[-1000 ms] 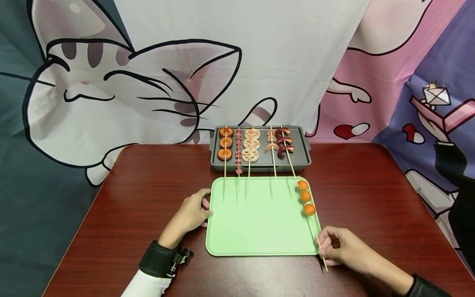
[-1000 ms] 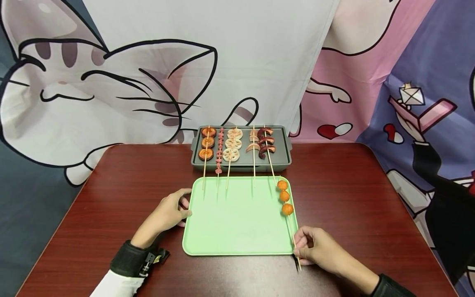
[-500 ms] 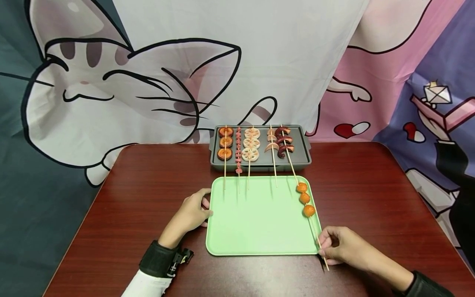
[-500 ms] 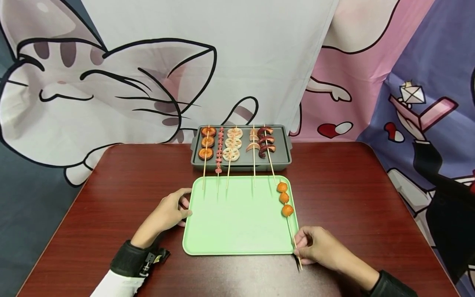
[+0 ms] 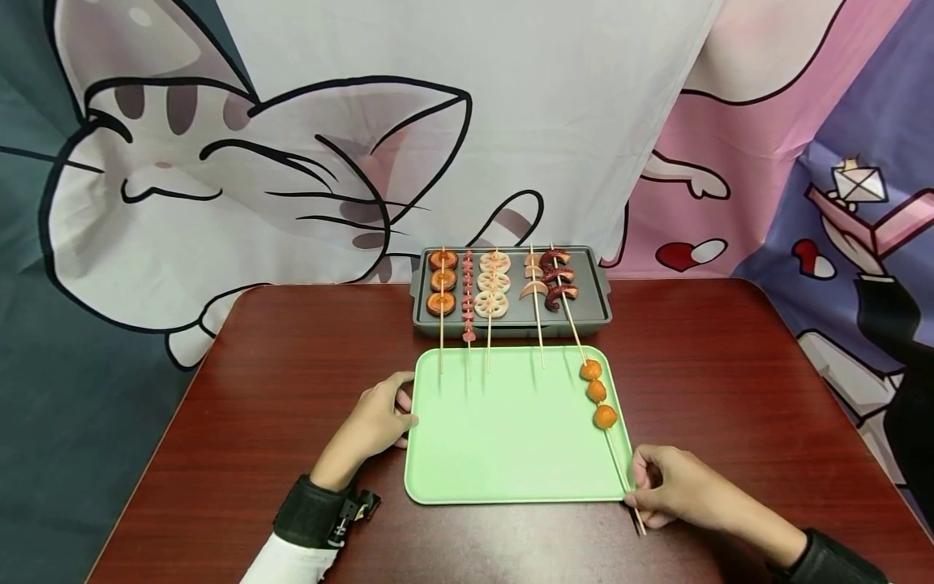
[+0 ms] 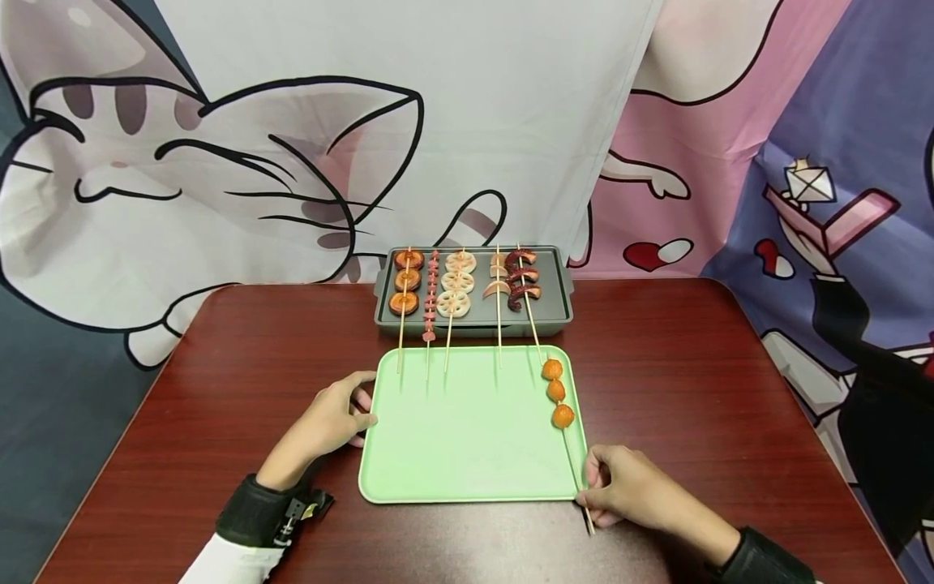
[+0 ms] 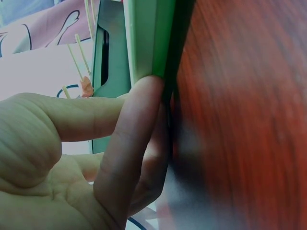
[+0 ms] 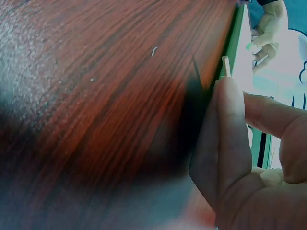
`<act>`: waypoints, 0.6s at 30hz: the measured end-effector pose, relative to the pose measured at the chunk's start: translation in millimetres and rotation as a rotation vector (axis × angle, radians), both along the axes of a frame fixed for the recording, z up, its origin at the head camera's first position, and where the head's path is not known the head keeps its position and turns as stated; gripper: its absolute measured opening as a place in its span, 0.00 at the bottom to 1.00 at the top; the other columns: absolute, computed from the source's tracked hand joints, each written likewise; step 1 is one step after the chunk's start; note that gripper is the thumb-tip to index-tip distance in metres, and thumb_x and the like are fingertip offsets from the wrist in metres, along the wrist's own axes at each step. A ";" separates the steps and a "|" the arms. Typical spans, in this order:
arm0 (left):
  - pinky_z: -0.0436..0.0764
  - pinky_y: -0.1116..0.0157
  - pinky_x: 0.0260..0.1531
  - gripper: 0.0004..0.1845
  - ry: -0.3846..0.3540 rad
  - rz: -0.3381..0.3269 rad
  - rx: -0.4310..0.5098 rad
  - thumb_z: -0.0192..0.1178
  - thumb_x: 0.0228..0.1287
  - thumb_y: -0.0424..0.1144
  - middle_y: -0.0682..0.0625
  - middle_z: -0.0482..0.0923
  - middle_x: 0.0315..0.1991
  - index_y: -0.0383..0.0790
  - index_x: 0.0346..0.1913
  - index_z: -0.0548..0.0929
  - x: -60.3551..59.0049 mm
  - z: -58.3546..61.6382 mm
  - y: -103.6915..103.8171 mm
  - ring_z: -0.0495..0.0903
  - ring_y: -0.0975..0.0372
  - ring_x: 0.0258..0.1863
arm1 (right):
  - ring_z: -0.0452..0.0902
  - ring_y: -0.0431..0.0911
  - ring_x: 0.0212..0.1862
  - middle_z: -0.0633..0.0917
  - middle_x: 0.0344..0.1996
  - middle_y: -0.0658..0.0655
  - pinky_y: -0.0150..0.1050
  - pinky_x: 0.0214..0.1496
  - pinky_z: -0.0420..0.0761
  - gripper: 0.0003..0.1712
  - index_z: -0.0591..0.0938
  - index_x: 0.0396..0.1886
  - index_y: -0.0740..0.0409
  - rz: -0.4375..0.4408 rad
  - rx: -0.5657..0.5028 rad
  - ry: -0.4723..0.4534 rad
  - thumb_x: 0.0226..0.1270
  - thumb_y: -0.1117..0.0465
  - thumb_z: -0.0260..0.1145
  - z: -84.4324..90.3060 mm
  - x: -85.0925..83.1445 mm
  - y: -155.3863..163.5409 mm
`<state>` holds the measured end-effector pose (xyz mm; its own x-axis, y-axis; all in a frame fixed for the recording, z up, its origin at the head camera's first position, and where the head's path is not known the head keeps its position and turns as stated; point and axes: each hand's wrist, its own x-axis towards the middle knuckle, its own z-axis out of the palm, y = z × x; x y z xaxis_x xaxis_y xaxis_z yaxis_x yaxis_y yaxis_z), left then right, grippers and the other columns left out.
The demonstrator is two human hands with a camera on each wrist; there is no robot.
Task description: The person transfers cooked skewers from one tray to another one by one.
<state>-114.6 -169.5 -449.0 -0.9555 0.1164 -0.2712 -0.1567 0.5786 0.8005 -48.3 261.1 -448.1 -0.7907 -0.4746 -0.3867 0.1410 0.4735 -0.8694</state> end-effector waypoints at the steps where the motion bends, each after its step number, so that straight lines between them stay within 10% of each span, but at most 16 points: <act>1: 0.88 0.62 0.21 0.35 0.000 0.000 0.000 0.65 0.62 0.20 0.41 0.75 0.38 0.33 0.73 0.70 0.0 0.0 -0.1 0.79 0.56 0.25 | 0.85 0.42 0.25 0.84 0.25 0.56 0.39 0.28 0.90 0.15 0.72 0.31 0.63 0.002 0.007 -0.002 0.64 0.68 0.73 -0.2 0.0 0.0; 18: 0.88 0.62 0.20 0.35 0.001 -0.010 0.007 0.65 0.62 0.20 0.41 0.74 0.38 0.33 0.73 0.69 0.1 -0.6 -0.6 0.79 0.57 0.24 | 0.85 0.43 0.26 0.84 0.26 0.57 0.41 0.28 0.91 0.16 0.73 0.31 0.63 0.052 -0.002 -0.033 0.69 0.62 0.72 0.8 -3.3 1.8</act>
